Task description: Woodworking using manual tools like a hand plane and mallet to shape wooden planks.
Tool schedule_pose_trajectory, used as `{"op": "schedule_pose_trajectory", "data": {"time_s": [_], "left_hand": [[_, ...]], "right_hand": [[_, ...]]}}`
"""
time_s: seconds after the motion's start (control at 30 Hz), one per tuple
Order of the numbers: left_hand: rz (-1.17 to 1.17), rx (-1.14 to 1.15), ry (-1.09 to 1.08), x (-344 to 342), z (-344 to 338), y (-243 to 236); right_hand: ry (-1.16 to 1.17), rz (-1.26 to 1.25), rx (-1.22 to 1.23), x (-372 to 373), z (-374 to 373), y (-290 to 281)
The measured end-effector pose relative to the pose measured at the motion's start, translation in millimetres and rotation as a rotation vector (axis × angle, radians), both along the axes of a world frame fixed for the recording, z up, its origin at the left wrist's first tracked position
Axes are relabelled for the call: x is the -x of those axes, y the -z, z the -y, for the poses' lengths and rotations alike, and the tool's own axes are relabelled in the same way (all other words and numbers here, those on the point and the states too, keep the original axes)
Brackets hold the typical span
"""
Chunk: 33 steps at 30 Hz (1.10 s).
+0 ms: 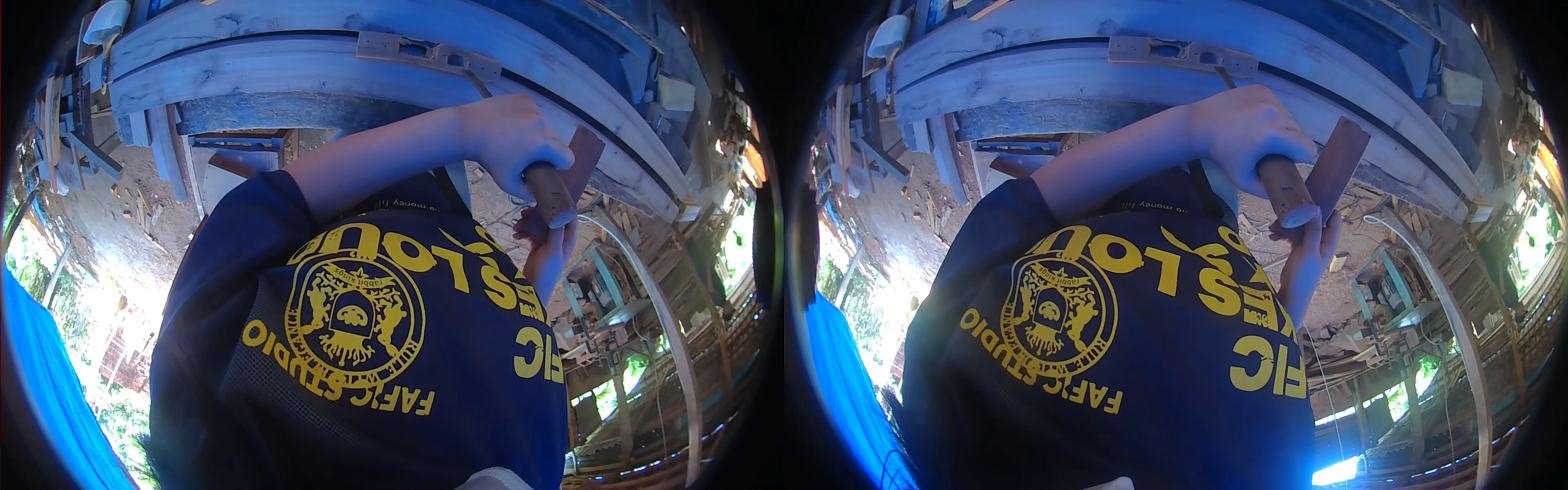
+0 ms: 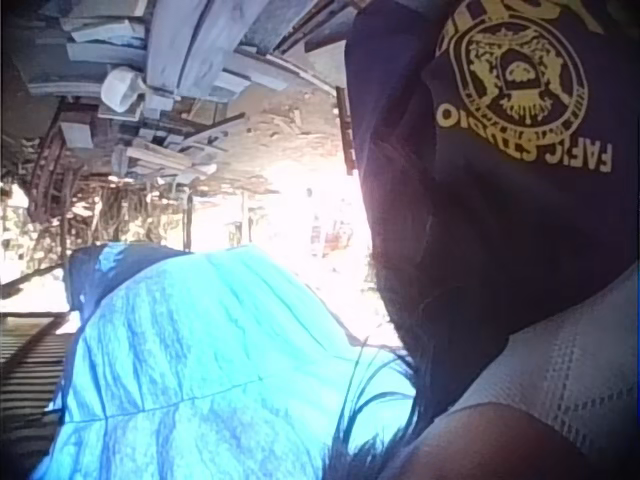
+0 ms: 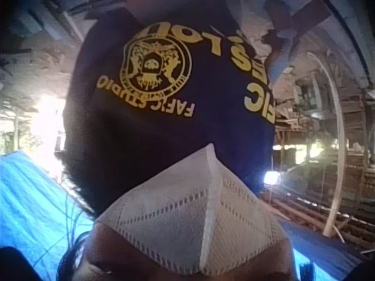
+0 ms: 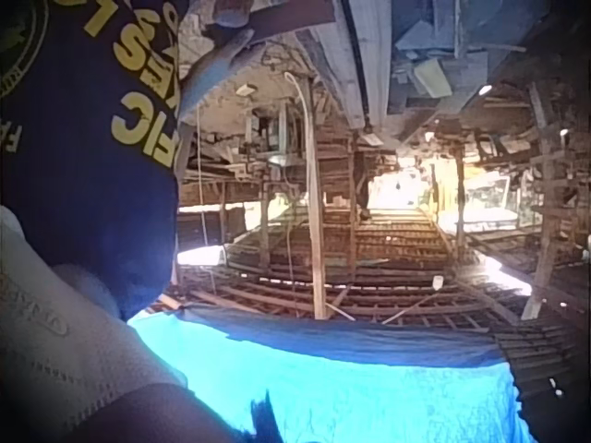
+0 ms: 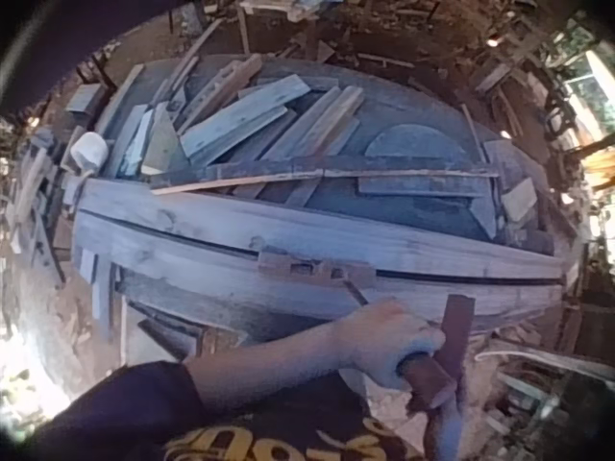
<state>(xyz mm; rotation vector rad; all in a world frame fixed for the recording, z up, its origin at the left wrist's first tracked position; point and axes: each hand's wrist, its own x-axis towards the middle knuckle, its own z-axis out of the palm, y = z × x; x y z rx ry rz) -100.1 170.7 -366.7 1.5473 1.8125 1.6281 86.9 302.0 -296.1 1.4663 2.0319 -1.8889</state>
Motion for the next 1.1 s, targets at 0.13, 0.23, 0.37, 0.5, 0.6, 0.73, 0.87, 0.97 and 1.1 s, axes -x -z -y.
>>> {"op": "schedule_pose_trajectory", "data": {"time_s": [0.13,0.23,0.37,0.5,0.6,0.73,0.87,0.97,1.1], "left_hand": [[-0.001,0.011,-0.02,0.8,-2.7,1.1],[0.012,0.012,-0.025,1.3,-4.0,0.5],[0.037,0.028,-0.043,0.5,-4.6,0.2],[0.059,-0.017,-0.073,-0.1,-6.4,2.6],[0.059,0.002,-0.067,1.3,-5.9,1.3],[0.055,-0.006,-0.094,0.7,-5.3,1.2],[0.06,-0.019,-0.105,-0.4,-6.7,1.8],[0.05,-0.009,-0.096,-0.7,-6.6,1.6],[0.053,-0.006,-0.087,-1.1,-4.8,1.2]], "right_hand": [[0.0,-0.016,-0.002,2.1,-4.1,4.2],[-0.016,-0.009,0.008,5.0,-8.6,4.2],[-0.06,0.005,0.017,11.2,-15.6,6.1],[-0.073,-0.009,0.024,13.3,-22.4,13.8],[-0.106,-0.017,0.05,12.3,-28.1,17.6],[-0.107,-0.005,0.043,12.9,-31.5,20.5],[-0.112,0.007,0.035,11.2,-36.1,22.9],[-0.117,0.014,0.019,10.3,-37.1,23.4],[-0.126,0.023,0.02,6.7,-38.6,24.9]]}}
